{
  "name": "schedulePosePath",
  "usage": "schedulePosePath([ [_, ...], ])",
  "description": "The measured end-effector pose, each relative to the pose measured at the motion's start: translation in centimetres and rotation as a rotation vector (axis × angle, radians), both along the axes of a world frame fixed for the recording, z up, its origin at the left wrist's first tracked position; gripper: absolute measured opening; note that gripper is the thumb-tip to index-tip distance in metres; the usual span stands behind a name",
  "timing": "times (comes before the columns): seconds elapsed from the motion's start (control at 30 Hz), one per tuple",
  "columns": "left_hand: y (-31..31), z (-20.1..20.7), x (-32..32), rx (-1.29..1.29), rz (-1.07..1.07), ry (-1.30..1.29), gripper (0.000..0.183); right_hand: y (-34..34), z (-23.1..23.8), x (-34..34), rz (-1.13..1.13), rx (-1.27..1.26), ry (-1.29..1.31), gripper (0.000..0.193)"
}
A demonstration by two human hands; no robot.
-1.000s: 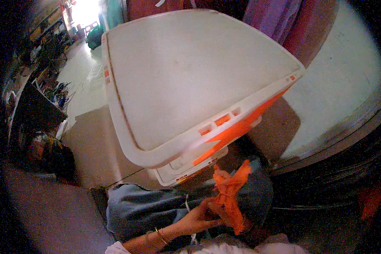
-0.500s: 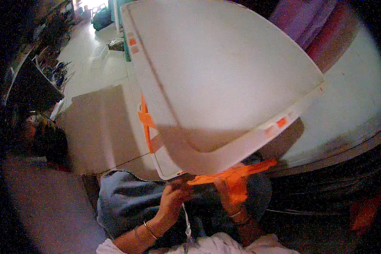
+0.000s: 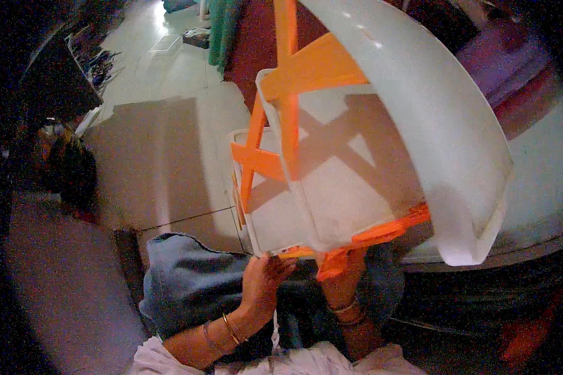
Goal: The person assembles a multi-tiered plastic shelving unit by snapping orange cross-braces into white plastic trays and then placing the completed shelf on the floor.
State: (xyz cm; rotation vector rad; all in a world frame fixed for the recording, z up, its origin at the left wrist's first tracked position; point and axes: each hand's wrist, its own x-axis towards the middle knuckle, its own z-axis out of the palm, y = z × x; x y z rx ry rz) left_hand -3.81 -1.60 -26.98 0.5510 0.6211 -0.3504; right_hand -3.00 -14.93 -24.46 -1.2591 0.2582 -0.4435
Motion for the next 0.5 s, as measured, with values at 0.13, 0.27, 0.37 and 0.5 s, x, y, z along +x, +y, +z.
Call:
schedulePosePath([
  [0.13,-0.1,-0.3,-0.3,-0.002,0.002,-0.042,0.021,-1.7,-1.4,0.3,-0.023,-0.196,0.039,0.049],
  [0.27,-0.1,-0.1,-0.1,-0.016,0.002,-0.043,0.022,-1.0,-1.0,0.5,-0.041,-0.275,-0.009,0.044],
  [0.37,0.0,-0.1,0.1,-0.01,-0.002,-0.037,0.023,0.4,0.8,0.9,-0.006,0.063,0.007,0.043],
  [0.5,-0.1,-0.6,-0.2,0.02,0.023,-0.043,0.021,0.6,0.7,0.6,-0.048,-0.747,0.049,0.04],
])
